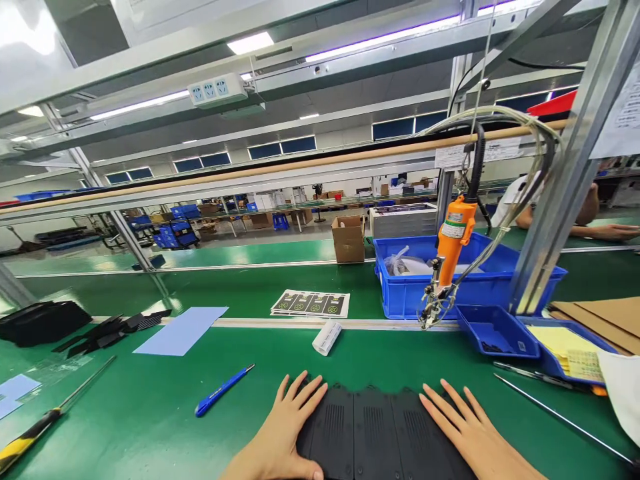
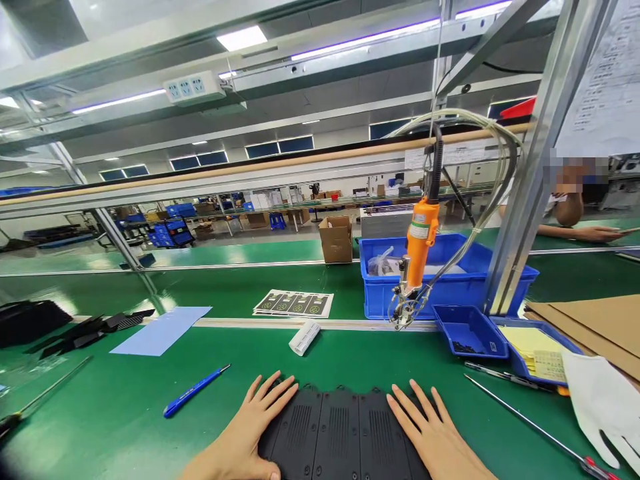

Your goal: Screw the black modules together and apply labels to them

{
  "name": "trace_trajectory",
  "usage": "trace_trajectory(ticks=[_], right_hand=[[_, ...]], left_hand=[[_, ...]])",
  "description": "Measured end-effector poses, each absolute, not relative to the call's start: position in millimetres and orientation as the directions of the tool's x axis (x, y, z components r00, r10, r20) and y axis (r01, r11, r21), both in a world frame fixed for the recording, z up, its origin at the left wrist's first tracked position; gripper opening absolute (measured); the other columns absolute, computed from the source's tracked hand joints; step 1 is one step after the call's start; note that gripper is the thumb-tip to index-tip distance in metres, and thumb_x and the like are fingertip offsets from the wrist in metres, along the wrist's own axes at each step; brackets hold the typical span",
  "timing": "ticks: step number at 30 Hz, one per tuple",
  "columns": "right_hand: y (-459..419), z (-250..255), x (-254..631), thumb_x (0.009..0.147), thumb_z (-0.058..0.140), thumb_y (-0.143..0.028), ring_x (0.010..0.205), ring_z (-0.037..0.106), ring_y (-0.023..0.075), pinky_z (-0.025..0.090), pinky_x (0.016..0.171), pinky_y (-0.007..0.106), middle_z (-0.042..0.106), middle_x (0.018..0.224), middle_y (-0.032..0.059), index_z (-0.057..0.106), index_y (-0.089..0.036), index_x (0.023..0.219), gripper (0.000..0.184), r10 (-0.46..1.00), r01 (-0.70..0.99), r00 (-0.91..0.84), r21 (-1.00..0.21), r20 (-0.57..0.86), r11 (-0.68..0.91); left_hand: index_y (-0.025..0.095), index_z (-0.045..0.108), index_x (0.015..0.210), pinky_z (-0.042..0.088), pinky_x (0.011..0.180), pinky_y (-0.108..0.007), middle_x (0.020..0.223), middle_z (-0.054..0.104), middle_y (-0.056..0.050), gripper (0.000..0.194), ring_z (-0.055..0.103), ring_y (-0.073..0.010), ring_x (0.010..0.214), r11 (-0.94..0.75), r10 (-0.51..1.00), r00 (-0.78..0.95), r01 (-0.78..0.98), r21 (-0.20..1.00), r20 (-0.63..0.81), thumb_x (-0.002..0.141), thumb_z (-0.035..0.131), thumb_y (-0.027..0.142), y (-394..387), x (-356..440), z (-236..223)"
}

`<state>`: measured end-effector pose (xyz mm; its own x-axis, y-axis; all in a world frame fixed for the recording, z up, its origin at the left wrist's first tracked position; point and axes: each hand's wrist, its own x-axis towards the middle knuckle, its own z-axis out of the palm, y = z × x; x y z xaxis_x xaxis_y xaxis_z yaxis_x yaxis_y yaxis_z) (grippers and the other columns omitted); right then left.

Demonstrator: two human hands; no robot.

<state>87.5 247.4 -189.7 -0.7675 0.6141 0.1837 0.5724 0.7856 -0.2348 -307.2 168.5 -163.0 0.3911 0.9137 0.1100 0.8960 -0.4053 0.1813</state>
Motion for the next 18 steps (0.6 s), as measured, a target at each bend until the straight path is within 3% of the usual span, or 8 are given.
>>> trace_trajectory(ticks=[5, 12, 16, 18], right_hand=[[250, -185, 87, 0.076, 0.060, -0.074, 0.142, 0.021, 0.0455, 0.015, 0.109, 0.074, 0.018, 0.159, 0.0108, 0.011, -0.027, 0.153, 0.103, 0.574, 0.534, -0.806, -0.242, 0.142, 0.810], [240, -189, 91, 0.074, 0.067, -0.068, 0.140, 0.027, 0.0442, 0.020, 0.111, 0.070, 0.023, 0.157, 0.0090, 0.018, -0.030, 0.153, 0.100, 0.566, 0.495, -0.790, -0.298, 0.236, 0.816], [245, -179, 97, 0.069, 0.074, -0.065, 0.139, 0.029, 0.0442, 0.025, 0.110, 0.067, 0.030, 0.155, 0.0078, 0.030, -0.033, 0.149, 0.097, 0.577, 0.458, -0.784, -0.414, 0.229, 0.786], [255, -168, 103, 0.073, 0.071, -0.064, 0.138, 0.032, 0.0411, 0.032, 0.110, 0.061, 0.034, 0.154, 0.0068, 0.038, -0.035, 0.147, 0.087, 0.617, 0.440, -0.756, -0.528, 0.219, 0.726]], left_hand=[[0.030, 0.013, 0.155, 0.019, 0.113, -0.071, 0.159, 0.024, -0.009, 0.118, 0.021, -0.0452, 0.144, -0.482, 0.876, 0.473, 0.860, 0.168, 0.090, 0.063, 0.062, 0.085, 173, -302, -157], [0.033, 0.018, 0.154, 0.015, 0.115, -0.069, 0.160, 0.025, -0.007, 0.116, 0.027, -0.0430, 0.143, -0.448, 0.889, 0.458, 0.857, 0.255, 0.023, 0.062, 0.068, 0.080, 168, -297, -157], [0.030, 0.021, 0.154, 0.013, 0.114, -0.070, 0.159, 0.022, -0.011, 0.112, 0.022, -0.0429, 0.144, -0.400, 0.892, 0.448, 0.846, 0.354, -0.063, 0.064, 0.072, 0.074, 169, -296, -140], [0.026, 0.035, 0.149, 0.023, 0.115, -0.063, 0.157, 0.029, -0.013, 0.097, 0.029, -0.0398, 0.143, -0.302, 0.938, 0.342, 0.892, 0.337, -0.064, 0.070, 0.075, 0.064, 180, -291, -125]])
